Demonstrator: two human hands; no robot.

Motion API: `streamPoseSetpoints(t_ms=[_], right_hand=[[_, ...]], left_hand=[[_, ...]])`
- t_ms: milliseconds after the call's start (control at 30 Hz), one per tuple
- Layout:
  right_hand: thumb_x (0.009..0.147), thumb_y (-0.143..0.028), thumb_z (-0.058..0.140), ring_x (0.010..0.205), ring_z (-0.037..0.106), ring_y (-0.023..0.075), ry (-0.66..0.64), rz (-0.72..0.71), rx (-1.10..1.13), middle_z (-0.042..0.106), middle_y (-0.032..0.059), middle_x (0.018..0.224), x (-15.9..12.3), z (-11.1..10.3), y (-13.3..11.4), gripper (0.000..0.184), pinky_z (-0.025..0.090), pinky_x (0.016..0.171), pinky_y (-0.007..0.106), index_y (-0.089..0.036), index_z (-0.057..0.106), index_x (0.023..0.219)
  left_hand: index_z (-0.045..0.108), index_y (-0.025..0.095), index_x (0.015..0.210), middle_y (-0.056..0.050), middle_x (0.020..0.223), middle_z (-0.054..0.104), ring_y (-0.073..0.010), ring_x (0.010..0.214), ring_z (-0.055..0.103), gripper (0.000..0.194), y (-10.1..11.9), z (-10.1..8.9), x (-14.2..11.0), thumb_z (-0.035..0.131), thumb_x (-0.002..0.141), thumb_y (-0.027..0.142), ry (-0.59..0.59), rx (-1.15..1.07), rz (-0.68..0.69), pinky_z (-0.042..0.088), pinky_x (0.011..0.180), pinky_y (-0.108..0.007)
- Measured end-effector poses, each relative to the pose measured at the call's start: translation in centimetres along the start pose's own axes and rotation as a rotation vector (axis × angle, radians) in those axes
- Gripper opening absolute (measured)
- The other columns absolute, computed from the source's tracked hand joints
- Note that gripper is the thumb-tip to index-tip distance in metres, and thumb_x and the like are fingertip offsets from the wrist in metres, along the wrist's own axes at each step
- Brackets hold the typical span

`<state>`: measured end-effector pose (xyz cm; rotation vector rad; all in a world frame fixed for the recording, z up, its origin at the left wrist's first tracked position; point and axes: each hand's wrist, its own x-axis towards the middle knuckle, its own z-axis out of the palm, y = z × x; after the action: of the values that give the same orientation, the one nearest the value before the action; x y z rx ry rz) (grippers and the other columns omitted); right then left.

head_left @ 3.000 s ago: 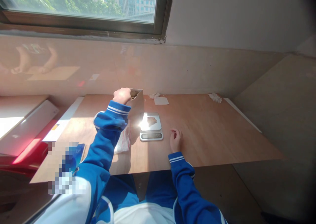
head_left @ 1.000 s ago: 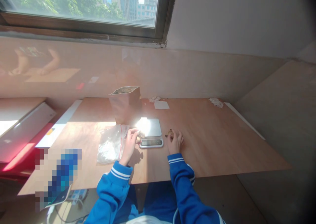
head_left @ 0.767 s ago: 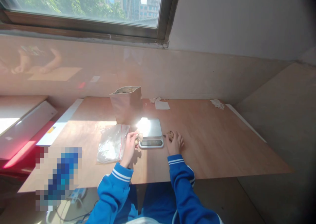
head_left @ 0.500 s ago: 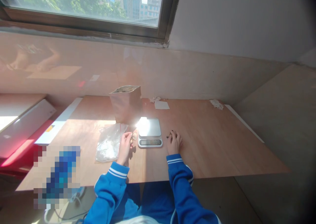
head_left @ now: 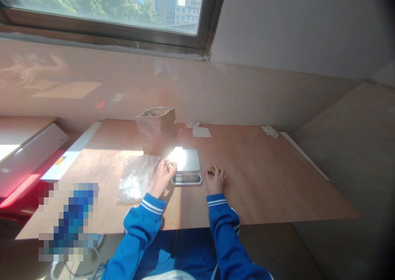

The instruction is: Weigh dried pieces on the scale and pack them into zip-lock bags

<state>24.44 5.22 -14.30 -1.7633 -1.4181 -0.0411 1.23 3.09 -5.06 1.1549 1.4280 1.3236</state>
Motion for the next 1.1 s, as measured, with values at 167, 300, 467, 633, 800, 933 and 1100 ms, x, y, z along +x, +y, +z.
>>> streamPoseSetpoints(t_ms=[167, 300, 467, 633, 800, 933, 1100], right_hand=[[0.083, -0.035, 0.057, 0.107, 0.051, 0.0329, 0.031, -0.024, 0.078, 0.059, 0.0168, 0.112, 0.2, -0.4, -0.4, 0.034, 0.040, 0.093, 0.052, -0.017, 0.061, 0.112], [0.083, -0.043, 0.060, 0.103, 0.055, 0.0297, 0.053, 0.005, 0.175, 0.062, 0.0141, 0.109, 0.4, -0.9, -1.0, 0.040, 0.044, 0.092, 0.049, -0.018, 0.058, 0.114], [0.081, -0.044, 0.065, 0.105, 0.056, 0.0277, -0.007, -0.024, 0.308, 0.063, 0.0136, 0.112, 1.8, -0.8, -3.3, 0.045, 0.046, 0.092, 0.046, -0.019, 0.057, 0.116], [0.081, -0.041, 0.065, 0.109, 0.057, 0.0279, -0.231, -0.162, 0.309, 0.064, 0.0121, 0.116, 3.8, 0.6, -6.7, 0.045, 0.042, 0.097, 0.047, -0.020, 0.056, 0.120], [0.089, -0.043, 0.054, 0.123, 0.051, 0.0280, -0.240, -0.182, 0.300, 0.056, 0.0138, 0.133, 3.2, 1.2, -6.3, 0.046, 0.037, 0.103, 0.048, -0.021, 0.051, 0.129], [0.092, -0.045, 0.044, 0.116, 0.054, 0.0282, -0.047, -0.042, 0.332, 0.061, 0.0162, 0.122, 0.3, 0.1, -2.7, 0.040, 0.041, 0.100, 0.048, -0.017, 0.057, 0.119], [0.090, -0.045, 0.043, 0.096, 0.057, 0.0252, 0.032, 0.171, 0.385, 0.062, 0.0150, 0.106, -2.5, -2.0, 0.6, 0.038, 0.049, 0.084, 0.042, -0.016, 0.061, 0.107]], left_hand=[[0.054, 0.022, 0.111, -0.007, 0.109, 0.059, -0.0174, 0.087, 0.063, 0.032, 1.6, 3.0, 4.1, 0.060, 0.080, 0.024, -0.071, 0.185, 0.144, 0.055, 0.072, -0.031], [0.055, 0.022, 0.104, -0.005, 0.094, 0.061, -0.0205, 0.088, 0.061, 0.024, 1.5, 4.8, 6.1, 0.061, 0.081, 0.027, -0.091, 0.353, 0.186, 0.051, 0.080, -0.036], [0.060, 0.019, 0.098, -0.015, 0.116, 0.056, -0.0314, 0.112, 0.048, 0.017, 1.3, 5.5, 6.2, 0.058, 0.084, 0.028, -0.046, 0.760, 0.201, 0.038, 0.096, -0.049], [0.059, 0.020, 0.112, -0.015, 0.131, 0.048, -0.0326, 0.119, 0.043, 0.027, 2.9, 4.8, 5.3, 0.053, 0.088, 0.030, 0.022, 0.865, 0.236, 0.037, 0.097, -0.047], [0.059, 0.021, 0.108, -0.014, 0.121, 0.055, -0.0282, 0.114, 0.050, 0.023, 8.2, 1.2, 5.5, 0.043, 0.092, 0.024, 0.270, 0.738, 0.502, 0.039, 0.099, -0.044], [0.057, 0.018, 0.107, -0.014, 0.114, 0.058, -0.0284, 0.112, 0.052, 0.024, 12.8, -2.9, 7.9, 0.041, 0.090, 0.021, 0.459, 0.740, 0.641, 0.038, 0.101, -0.046], [0.062, 0.013, 0.102, -0.016, 0.104, 0.066, -0.0291, 0.105, 0.059, 0.029, 14.8, -5.5, 11.6, 0.037, 0.090, 0.023, 0.226, 1.069, 0.527, 0.042, 0.095, -0.042]])
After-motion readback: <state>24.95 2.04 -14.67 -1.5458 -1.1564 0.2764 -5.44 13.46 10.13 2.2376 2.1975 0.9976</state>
